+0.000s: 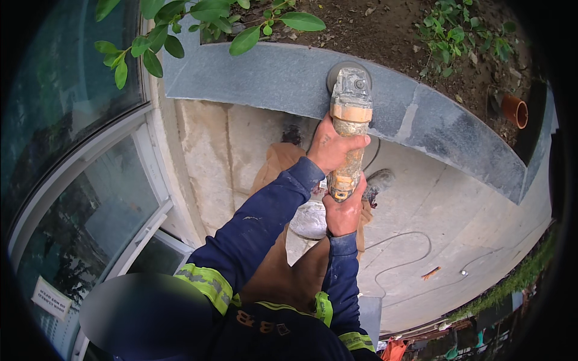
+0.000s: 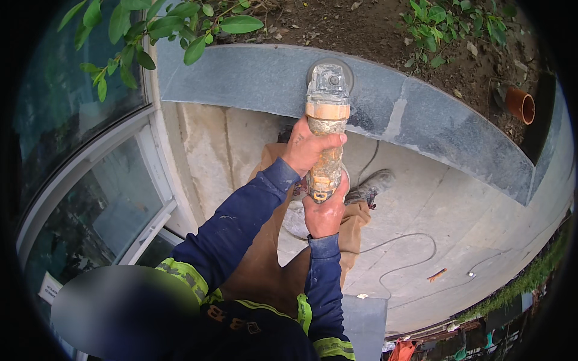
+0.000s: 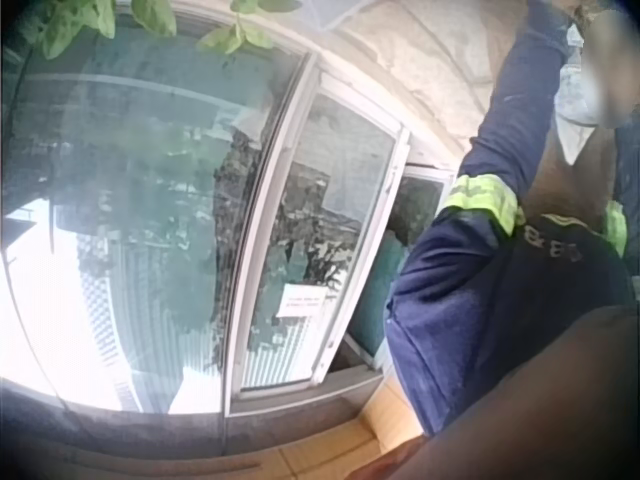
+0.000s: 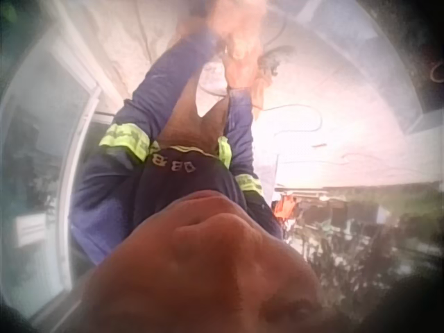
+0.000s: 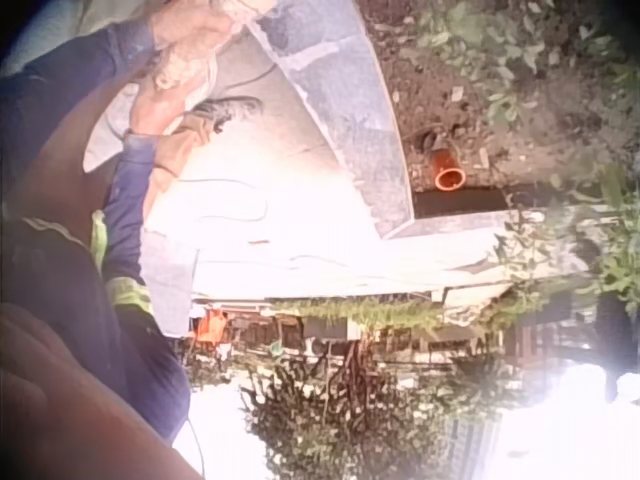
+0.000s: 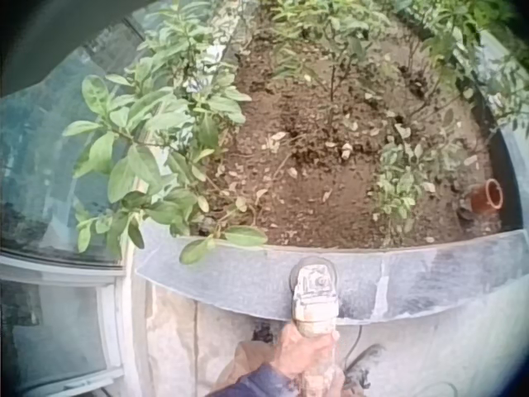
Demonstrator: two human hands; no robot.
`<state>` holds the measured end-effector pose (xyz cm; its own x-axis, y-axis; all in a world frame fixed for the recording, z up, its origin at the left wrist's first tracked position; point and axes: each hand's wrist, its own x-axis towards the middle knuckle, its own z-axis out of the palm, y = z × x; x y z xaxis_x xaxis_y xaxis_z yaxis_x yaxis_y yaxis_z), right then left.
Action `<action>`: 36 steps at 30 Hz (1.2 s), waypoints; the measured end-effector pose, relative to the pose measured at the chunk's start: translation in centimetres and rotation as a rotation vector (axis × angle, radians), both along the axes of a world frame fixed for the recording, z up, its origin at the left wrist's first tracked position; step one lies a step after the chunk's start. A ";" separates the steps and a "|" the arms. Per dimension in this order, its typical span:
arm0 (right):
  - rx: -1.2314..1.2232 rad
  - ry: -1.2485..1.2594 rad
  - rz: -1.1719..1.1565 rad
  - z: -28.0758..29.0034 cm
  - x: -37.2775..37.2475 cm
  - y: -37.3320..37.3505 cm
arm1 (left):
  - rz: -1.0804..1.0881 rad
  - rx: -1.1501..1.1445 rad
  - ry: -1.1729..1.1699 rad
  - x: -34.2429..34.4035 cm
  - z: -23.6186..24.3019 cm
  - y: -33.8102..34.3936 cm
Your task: The person uses an angle grinder to smooth the edge of a curved stone planter. They hold the tool with both hands and move it along the top edge, then pause to wipe the surface with their hand before continuing.
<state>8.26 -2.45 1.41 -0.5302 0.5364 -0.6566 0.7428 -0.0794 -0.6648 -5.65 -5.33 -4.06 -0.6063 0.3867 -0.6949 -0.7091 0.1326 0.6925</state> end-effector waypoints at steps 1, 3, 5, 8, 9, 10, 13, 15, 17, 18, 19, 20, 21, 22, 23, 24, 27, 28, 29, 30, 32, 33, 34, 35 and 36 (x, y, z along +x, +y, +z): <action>-0.034 -0.028 0.007 0.2 -0.3 0.0 | 0.006 -0.008 -0.023 -0.2 0.0 -0.5; -0.036 -0.021 0.034 0.0 0.2 -0.3 | 0.022 0.002 -0.016 -0.4 0.8 -0.7; 0.007 0.008 0.036 0.0 0.9 -0.5 | 0.020 0.015 0.012 0.3 0.9 -0.6; 0.033 0.026 0.022 0.1 1.0 -0.6 | 0.001 0.040 0.033 0.6 0.6 -0.2; 0.032 0.023 0.017 -0.1 0.6 -0.4 | -0.015 0.029 0.033 0.2 0.4 -0.1; 0.031 0.019 0.012 -0.2 0.0 -0.2 | -0.031 0.017 0.034 -0.3 0.1 0.0; -0.037 0.012 0.011 0.2 -1.1 -0.1 | 0.005 0.027 -0.011 -1.3 0.5 -0.5; -0.041 0.019 0.016 0.3 -0.7 -0.3 | 0.021 -0.002 -0.032 -1.2 1.1 -0.8; -0.027 0.018 0.047 0.5 0.1 -0.4 | 0.060 0.006 -0.061 -0.2 1.1 -1.2; -0.021 0.020 0.066 0.7 0.3 -0.4 | 0.084 0.008 -0.073 0.1 1.0 -1.4; -0.017 0.008 0.077 0.8 0.4 -0.3 | 0.085 0.011 -0.043 0.2 0.7 -1.4; -0.018 0.002 0.066 0.8 0.4 -0.2 | 0.083 0.015 -0.013 0.2 0.8 -1.1; -0.020 -0.004 0.055 0.6 0.2 -0.2 | 0.081 0.019 0.017 0.2 0.9 -1.0; -0.022 -0.010 0.044 0.5 0.0 -0.1 | 0.060 0.021 0.014 -0.1 0.8 -0.9; -0.044 -0.015 0.035 0.5 -0.4 0.0 | 0.038 0.022 0.010 -0.7 0.9 -0.7; -0.066 -0.020 0.025 0.8 -1.0 0.1 | 0.016 0.022 0.006 -1.0 0.9 -0.7; -0.077 -0.034 0.046 0.7 -0.3 0.0 | 0.072 0.021 -0.086 -0.4 1.0 -1.1; -0.071 -0.040 0.060 0.6 0.4 -0.2 | 0.061 0.019 -0.083 0.1 1.1 -1.2; -0.056 -0.032 0.056 0.6 1.1 -0.4 | 0.054 0.016 -0.077 0.7 1.4 -1.4; -0.042 -0.025 0.052 0.7 1.8 -0.6 | 0.048 0.013 -0.071 1.3 1.5 -1.6; -0.028 -0.017 0.024 0.6 2.4 -0.6 | 0.033 0.019 -0.016 2.0 1.0 -0.9; -0.028 -0.016 0.000 0.5 2.4 -0.5 | 0.023 0.031 0.000 1.8 1.1 -0.4; -0.029 -0.015 -0.024 0.4 2.4 -0.3 | 0.014 0.043 0.017 1.6 1.1 0.2; 0.029 0.021 -0.009 0.1 1.9 -0.1 | 0.019 0.035 0.010 1.2 1.0 0.7; 0.024 0.016 -0.002 -0.1 1.4 0.1 | 0.007 0.038 0.008 0.6 0.9 0.8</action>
<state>9.63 -2.37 1.34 -0.5394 0.5530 -0.6350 0.7319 -0.0651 -0.6783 -5.05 -4.52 -3.20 -0.6147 0.4083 -0.6749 -0.7044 0.1008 0.7026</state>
